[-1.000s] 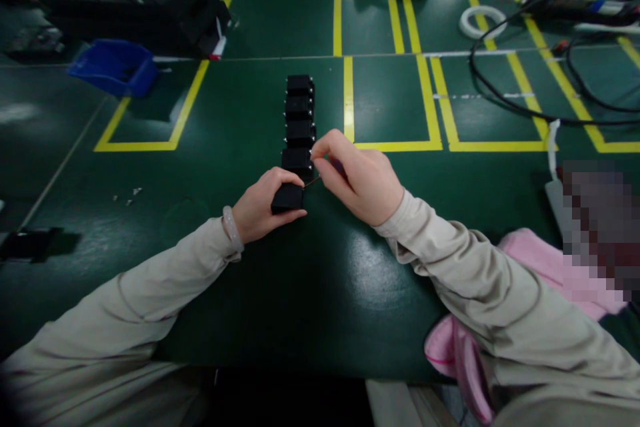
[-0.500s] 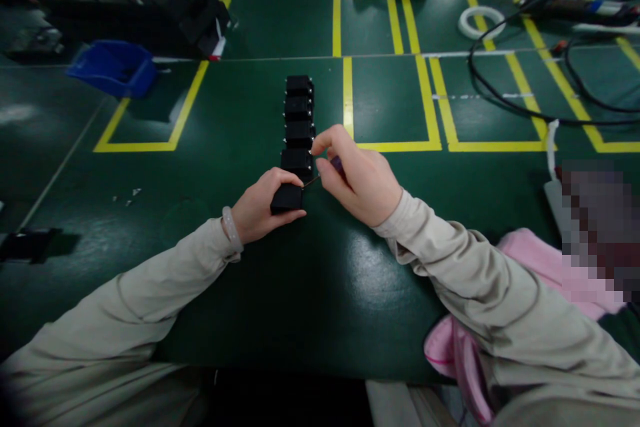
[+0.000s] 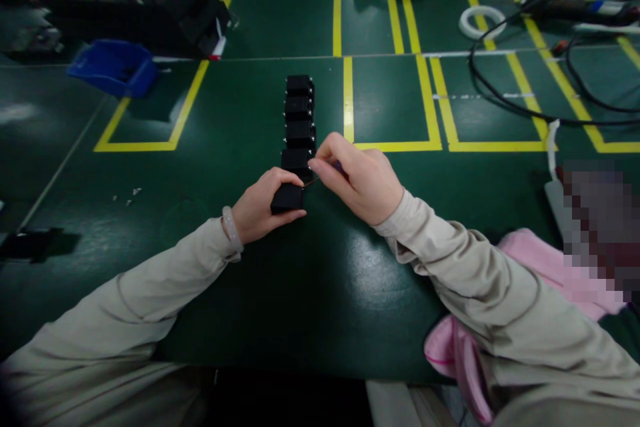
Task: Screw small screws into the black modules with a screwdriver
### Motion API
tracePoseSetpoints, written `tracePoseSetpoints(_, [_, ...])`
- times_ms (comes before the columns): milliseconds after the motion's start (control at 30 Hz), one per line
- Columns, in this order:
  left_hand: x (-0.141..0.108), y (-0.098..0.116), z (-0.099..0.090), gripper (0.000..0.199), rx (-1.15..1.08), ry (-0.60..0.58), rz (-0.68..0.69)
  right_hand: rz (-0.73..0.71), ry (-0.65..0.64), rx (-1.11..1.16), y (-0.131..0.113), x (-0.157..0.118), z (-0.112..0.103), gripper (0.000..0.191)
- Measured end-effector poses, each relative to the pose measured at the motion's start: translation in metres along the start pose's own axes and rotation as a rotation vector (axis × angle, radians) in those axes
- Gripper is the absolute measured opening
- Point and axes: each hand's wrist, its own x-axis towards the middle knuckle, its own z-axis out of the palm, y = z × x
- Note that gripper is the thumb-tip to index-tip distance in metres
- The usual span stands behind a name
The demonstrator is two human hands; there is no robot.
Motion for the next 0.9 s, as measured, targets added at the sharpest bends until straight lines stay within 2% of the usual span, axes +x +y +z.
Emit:
tracePoseSetpoints(200, [-0.0005,-0.0001,-0.0001,0.038,0.002,0.007,0.004,0.025,0.026,-0.001,0.0001,-0.0015,0.0013,0.014])
tracePoseSetpoints(467, [-0.0004,0.0000,-0.0003,0.037,0.002,0.000,0.003,0.017,0.019,-0.020,0.0000,-0.0009,0.0014,0.009])
tracePoseSetpoints(567, [-0.0001,0.0001,-0.0002,0.037,0.000,-0.003,0.001,0.030,0.027,-0.011,0.0006,-0.0008,0.0017,0.015])
tracePoseSetpoints(800, [-0.0004,-0.0008,0.0000,0.037,0.000,0.002,0.009,0.023,0.003,-0.043,-0.0005,-0.0006,0.0000,0.011])
tracePoseSetpoints(900, [-0.0002,-0.0007,-0.0004,0.037,-0.005,0.002,0.012,0.013,0.001,-0.030,-0.0017,-0.0008,-0.0007,0.015])
